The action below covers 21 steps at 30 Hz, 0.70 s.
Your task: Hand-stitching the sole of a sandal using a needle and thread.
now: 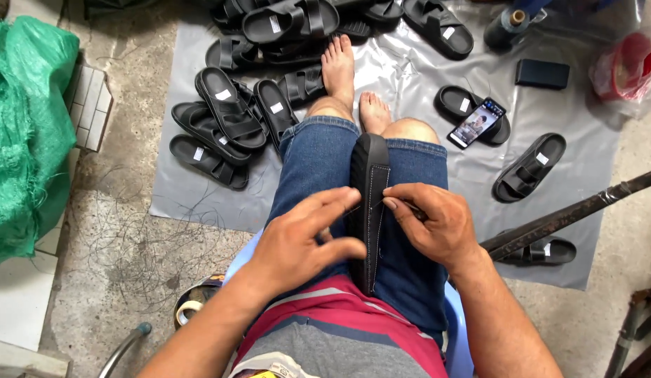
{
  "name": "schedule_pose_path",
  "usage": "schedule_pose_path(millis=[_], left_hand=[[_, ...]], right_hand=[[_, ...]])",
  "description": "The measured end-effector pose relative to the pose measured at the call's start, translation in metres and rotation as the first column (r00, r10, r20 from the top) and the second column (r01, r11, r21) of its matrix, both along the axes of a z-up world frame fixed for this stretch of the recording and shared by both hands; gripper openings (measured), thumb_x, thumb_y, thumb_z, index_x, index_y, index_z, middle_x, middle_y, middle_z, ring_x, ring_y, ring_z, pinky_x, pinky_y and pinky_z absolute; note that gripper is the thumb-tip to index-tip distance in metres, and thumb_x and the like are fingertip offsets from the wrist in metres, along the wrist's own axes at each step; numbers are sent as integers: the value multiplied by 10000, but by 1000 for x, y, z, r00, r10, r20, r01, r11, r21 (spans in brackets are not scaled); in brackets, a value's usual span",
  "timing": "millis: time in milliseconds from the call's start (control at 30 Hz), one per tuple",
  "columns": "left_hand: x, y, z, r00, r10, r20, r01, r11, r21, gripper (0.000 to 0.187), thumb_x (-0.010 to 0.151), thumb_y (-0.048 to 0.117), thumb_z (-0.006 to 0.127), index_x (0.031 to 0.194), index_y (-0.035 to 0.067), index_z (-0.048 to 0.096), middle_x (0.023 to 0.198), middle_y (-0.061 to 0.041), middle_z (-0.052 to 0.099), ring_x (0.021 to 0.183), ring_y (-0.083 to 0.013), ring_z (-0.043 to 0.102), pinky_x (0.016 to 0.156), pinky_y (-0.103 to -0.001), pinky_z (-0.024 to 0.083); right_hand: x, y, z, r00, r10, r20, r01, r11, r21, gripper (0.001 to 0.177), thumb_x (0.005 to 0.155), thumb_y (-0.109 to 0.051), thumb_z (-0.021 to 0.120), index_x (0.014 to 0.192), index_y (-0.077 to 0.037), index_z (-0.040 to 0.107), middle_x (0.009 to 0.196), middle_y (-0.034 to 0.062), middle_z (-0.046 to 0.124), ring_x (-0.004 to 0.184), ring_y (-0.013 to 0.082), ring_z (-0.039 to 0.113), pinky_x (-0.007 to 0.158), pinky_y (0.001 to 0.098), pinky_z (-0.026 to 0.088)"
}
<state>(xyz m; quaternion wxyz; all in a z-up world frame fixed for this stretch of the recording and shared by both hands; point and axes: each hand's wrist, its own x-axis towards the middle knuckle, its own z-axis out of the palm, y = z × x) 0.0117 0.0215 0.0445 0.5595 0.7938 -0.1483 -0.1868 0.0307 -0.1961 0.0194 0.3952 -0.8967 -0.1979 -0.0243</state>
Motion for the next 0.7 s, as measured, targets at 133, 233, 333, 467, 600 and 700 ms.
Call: schedule_pose_path(millis=[133, 233, 333, 467, 600, 700], left_hand=[[-2, -9, -34, 931, 139, 338, -192, 973, 127, 391, 804, 335, 635, 1177, 227, 590, 717, -46, 616, 557, -241, 617, 463, -365, 481], [1, -8, -33, 943, 76, 323, -123, 984, 129, 265, 880, 228, 555, 1135, 201, 621, 632, -83, 586, 552, -307, 602, 439, -384, 466], [6, 3, -22, 980, -22, 198, 3, 995, 99, 323, 891, 198, 520, 1212, 167, 547, 711, -134, 606, 661, -341, 614, 524, -395, 484], [12, 42, -45, 991, 135, 9, -131, 977, -169, 175, 860, 166, 548, 895, 123, 715, 1052, -102, 655, 937, -259, 608, 816, -342, 472], [19, 69, -40, 876, 458, 154, -483, 826, 290, 284, 893, 262, 583, 650, 148, 674, 973, -14, 655, 965, -211, 597, 837, -338, 444], [23, 47, -36, 789, 184, 586, -453, 819, 353, 381, 829, 218, 637, 1166, 60, 553, 1222, -229, 456, 1188, -430, 411, 985, -493, 329]], right_hand=[[-2, 5, -6, 992, -116, 48, 107, 980, 168, 91, 772, -78, 702, 861, -94, 692, 643, 63, 656, 590, 252, 638, 528, 316, 512], [-4, 5, -7, 989, -125, 73, 113, 982, 153, 86, 774, -90, 702, 859, -100, 695, 646, 57, 657, 589, 246, 639, 531, 313, 510], [-4, 4, 9, 994, -101, 36, 95, 986, 141, 72, 783, -110, 685, 854, -103, 687, 645, 85, 647, 605, 287, 633, 520, 352, 496], [-7, -10, 44, 949, 51, -311, -56, 998, -6, 295, 768, -168, 652, 1059, -116, 642, 771, 111, 672, 704, 338, 638, 597, 430, 493], [-2, -18, 60, 955, 101, -279, -125, 990, -71, 307, 861, -206, 494, 1142, -106, 568, 1004, 111, 623, 786, 363, 621, 593, 464, 499], [7, -16, 59, 969, 190, -158, -215, 963, -160, 250, 846, -118, 522, 1083, -107, 603, 922, 100, 615, 756, 389, 588, 549, 485, 467]])
